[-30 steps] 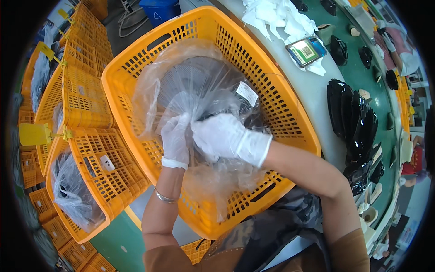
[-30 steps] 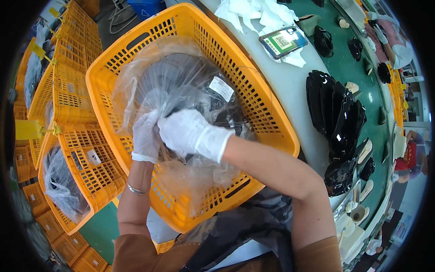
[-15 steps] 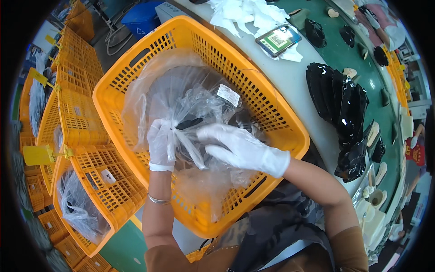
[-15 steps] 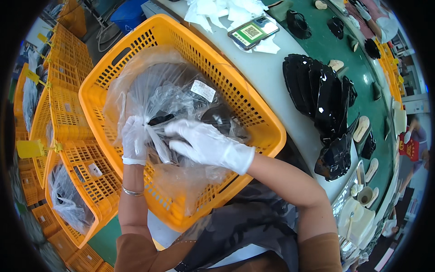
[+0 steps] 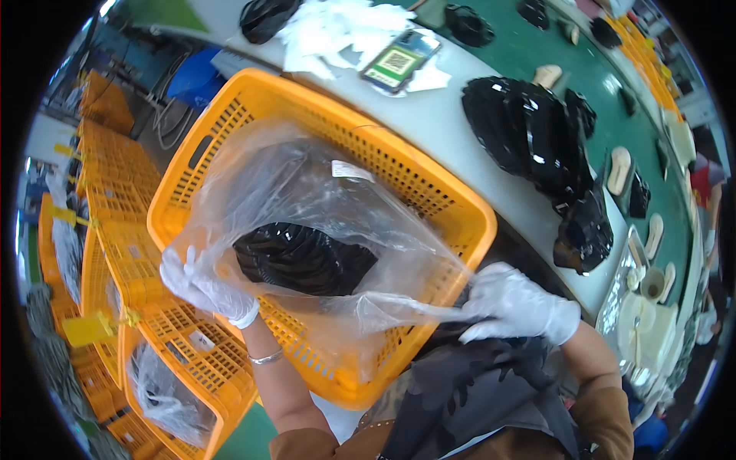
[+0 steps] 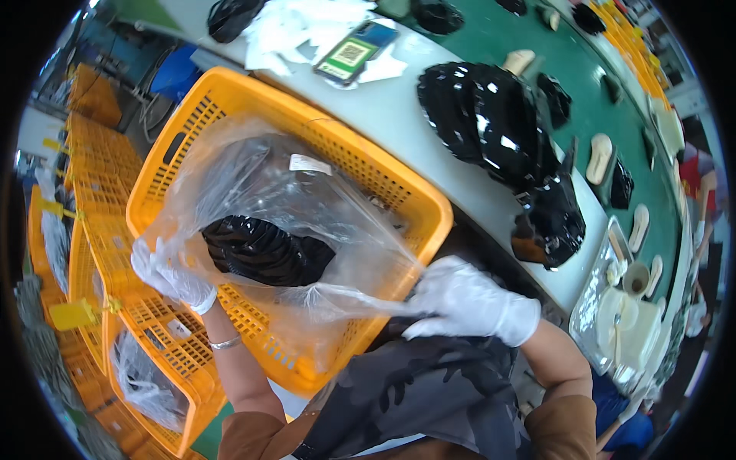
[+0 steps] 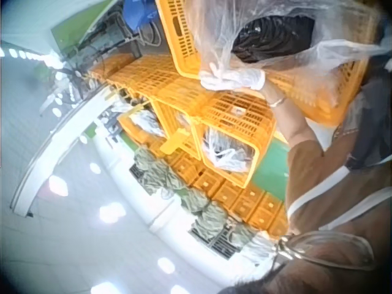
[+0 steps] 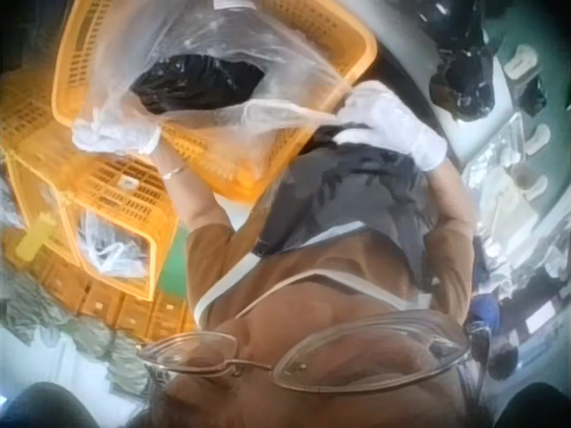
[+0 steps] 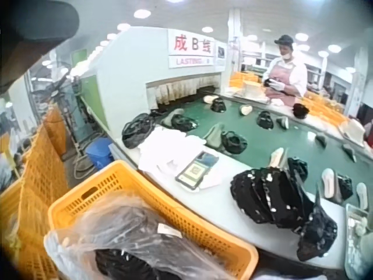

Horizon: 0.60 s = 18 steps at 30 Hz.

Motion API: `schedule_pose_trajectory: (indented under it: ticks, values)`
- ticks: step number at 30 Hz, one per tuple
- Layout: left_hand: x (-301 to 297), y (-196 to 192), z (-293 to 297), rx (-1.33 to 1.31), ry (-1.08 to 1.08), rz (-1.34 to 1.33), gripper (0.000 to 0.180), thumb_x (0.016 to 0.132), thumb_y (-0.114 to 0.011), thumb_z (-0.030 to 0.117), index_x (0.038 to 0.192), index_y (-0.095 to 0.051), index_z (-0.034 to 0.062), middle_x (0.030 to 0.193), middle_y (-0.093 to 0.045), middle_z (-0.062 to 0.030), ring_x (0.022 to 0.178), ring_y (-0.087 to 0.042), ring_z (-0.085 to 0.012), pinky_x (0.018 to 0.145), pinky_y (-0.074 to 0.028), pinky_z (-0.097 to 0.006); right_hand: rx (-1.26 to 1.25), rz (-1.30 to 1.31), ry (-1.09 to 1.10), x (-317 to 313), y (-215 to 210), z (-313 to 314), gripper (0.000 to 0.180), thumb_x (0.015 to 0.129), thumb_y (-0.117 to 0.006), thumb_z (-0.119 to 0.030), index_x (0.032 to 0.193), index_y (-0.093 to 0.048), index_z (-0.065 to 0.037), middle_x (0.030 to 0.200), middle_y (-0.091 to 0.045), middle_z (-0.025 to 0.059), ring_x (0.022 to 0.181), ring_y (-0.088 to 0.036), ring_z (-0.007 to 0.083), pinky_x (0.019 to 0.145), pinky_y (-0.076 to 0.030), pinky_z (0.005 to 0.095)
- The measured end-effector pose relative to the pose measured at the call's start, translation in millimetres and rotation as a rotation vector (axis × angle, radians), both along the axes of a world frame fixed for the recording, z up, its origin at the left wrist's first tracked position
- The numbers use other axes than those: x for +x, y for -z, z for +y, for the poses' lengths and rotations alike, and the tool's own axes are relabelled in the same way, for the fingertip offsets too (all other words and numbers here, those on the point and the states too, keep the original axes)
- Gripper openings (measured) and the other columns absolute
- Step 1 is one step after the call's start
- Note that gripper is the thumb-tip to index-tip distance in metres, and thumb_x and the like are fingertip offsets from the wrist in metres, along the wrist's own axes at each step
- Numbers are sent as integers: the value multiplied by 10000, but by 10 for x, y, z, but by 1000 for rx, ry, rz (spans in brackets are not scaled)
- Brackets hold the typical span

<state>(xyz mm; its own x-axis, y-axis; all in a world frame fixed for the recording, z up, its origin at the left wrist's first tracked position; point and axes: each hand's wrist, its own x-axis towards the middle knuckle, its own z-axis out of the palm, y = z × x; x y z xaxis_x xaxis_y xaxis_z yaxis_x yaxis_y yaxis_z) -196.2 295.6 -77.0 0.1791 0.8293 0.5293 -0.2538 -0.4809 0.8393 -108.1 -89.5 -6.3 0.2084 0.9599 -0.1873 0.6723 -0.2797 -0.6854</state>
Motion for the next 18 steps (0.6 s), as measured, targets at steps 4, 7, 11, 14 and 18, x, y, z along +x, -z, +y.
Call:
schedule_pose_trajectory:
  ticks: [4, 7, 11, 14, 18]
  values:
    - [58, 84, -56, 218, -188, 175, 496, 877, -561, 230, 1243, -358, -37, 1130, -473, -134, 943, -533, -227, 818, -457, -311, 145, -86, 239, -232, 75, -292, 329, 745, -672, -308, 985, -622, -89, 912, -560, 92, 868, -555, 279, 765, -438, 385]
    - [85, 47, -357, 456, -185, 154, 433, 889, -547, 172, 1228, -391, -48, 1087, -505, -147, 934, -507, -223, 858, -414, -333, 378, -221, 458, -352, 33, -497, 366, 739, -687, -229, 1067, -602, -88, 1079, -549, 124, 979, -547, 293, 809, -452, 394]
    - [175, -191, -1314, 412, 108, 96, 354, 881, -460, 17, 1218, -390, -62, 769, -457, -38, 641, -401, -124, 596, -402, -242, 460, -178, 727, -655, -91, -979, 262, 754, -669, -141, 1001, -624, -67, 928, -613, 80, 834, -602, 282, 725, -494, 346]
    - [279, -262, -1903, 368, 571, 211, 386, 871, -446, -5, 1241, -362, -73, 913, -521, -106, 743, -489, -168, 671, -434, -269, 607, -409, 1074, -853, -179, -1278, 287, 679, -713, -64, 954, -628, -64, 862, -618, 78, 776, -611, 254, 701, -498, 317]
    - [652, -521, -2462, 439, 902, 293, 341, 853, -453, -45, 1192, -433, -71, 1031, -550, -133, 939, -544, -222, 858, -431, -306, 482, -730, 1377, -906, -134, -1621, 615, 597, -779, -130, 1153, -520, -91, 1168, -490, 144, 1052, -500, 318, 874, -426, 382]
